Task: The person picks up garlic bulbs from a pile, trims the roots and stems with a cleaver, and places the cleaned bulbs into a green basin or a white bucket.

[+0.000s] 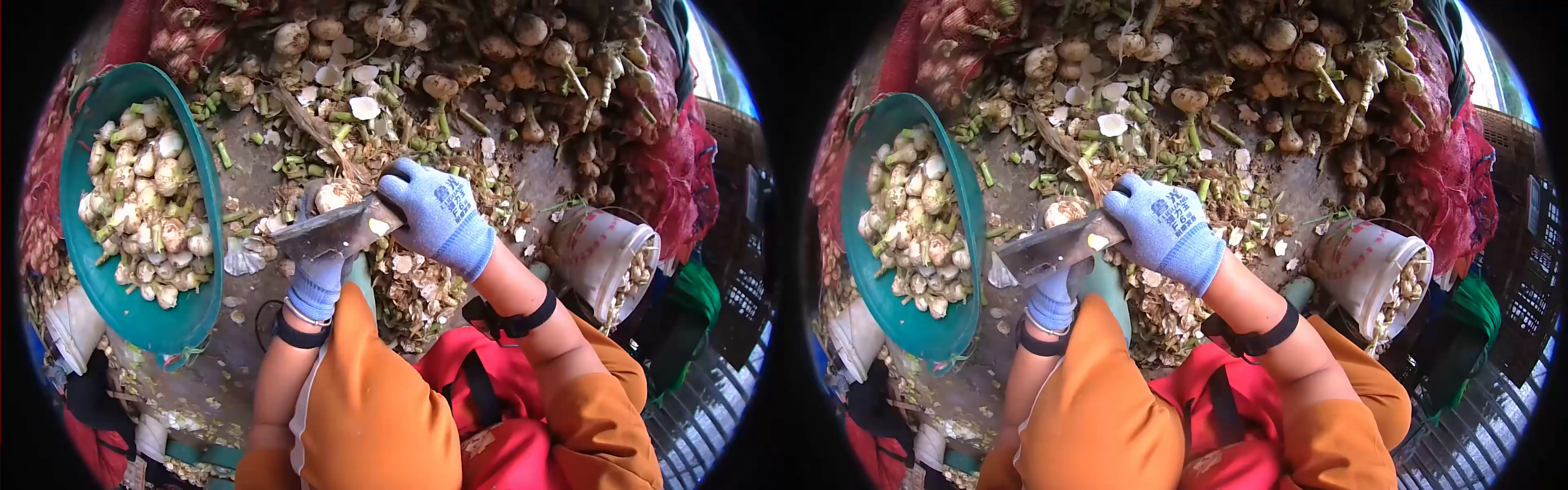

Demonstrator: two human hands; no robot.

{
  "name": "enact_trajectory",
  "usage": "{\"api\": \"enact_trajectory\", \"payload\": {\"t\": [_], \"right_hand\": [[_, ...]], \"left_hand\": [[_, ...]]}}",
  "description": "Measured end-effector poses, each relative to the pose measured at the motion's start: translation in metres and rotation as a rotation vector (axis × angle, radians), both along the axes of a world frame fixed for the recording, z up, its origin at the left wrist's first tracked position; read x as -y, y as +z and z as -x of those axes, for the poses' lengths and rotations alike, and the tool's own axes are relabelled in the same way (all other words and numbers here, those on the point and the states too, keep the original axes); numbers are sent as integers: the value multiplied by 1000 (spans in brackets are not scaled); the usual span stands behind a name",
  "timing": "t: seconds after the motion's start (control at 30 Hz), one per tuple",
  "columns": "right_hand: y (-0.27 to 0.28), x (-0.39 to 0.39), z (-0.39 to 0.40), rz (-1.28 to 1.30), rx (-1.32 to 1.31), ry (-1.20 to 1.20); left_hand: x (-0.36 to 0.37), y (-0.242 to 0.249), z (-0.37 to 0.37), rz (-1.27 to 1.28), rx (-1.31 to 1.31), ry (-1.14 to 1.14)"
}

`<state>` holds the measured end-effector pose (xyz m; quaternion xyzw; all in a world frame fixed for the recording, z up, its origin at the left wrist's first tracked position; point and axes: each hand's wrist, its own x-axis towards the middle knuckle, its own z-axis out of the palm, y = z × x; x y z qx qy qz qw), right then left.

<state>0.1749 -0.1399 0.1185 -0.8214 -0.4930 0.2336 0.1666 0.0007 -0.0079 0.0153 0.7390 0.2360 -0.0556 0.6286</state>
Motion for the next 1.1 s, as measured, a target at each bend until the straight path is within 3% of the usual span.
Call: {"api": "enact_trajectory", "payload": {"t": [0.07, 0.17, 0.23, 0.27, 0.3, 0.37, 0.43, 0.47, 0.5, 0.57, 0.63, 0.67, 0.73, 0.77, 0.8, 0.87, 0.9, 0.93, 1.0, 1.07, 1.1], "right_hand": [[-4, -1, -1, -6, -2, 3], [-43, 1, -12, 63, -14, -221], [-69, 15, -42, 238, -286, -519], [-62, 15, -41, 111, -652, -718], [-63, 10, -37, -35, -968, -797], [-50, 2, -24, -149, -1241, -724], [-58, -5, -18, -357, -1495, -864], [-51, -6, -22, -340, -1365, -734], [-35, -8, -25, -311, -1244, -608], [-10, -12, -22, -303, -515, -274], [-12, -10, -31, -55, -167, -99], [-29, -8, -42, 168, -202, -145], [-43, 6, -69, 526, -302, -199], [-50, 14, -80, 538, -224, -200], [-61, 26, -92, 450, -186, -246], [-99, 43, -98, 360, -156, -301], [-128, 49, -100, 193, -123, -280], [-141, 49, -104, 27, -88, -255], [-129, 25, -88, 108, -53, -322], [-112, 11, -73, 93, -82, -360], [-85, 2, -59, -56, -226, -356]], "left_hand": [[13, 27, -11, 398, -28, 253], [24, 83, -36, 628, 179, 527], [16, 95, -39, -161, 418, 73], [23, 66, -39, 212, 343, 246], [15, 73, -50, 181, 173, 277], [-1, 53, -62, -802, 213, -44], [6, 48, -63, -723, 195, 34], [9, 2, -51, -245, 148, 151], [7, 11, -47, 107, 149, 248], [3, 30, -41, 821, 157, 591], [-8, 30, -36, 835, 79, 446], [-7, 47, -47, 840, 159, 511], [-28, 68, -50, 503, 231, 612], [-49, 81, -48, 487, 297, 618], [-69, 81, -41, 653, 434, 769], [-109, 93, -30, 1583, 974, 376], [-118, 90, -24, 1645, 1011, 366], [-110, 89, -34, 1547, 948, 443], [-76, 78, -55, 1218, 670, 560], [-53, 35, -59, 1119, 377, 463], [-32, 33, -63, 991, 258, 519]]}}
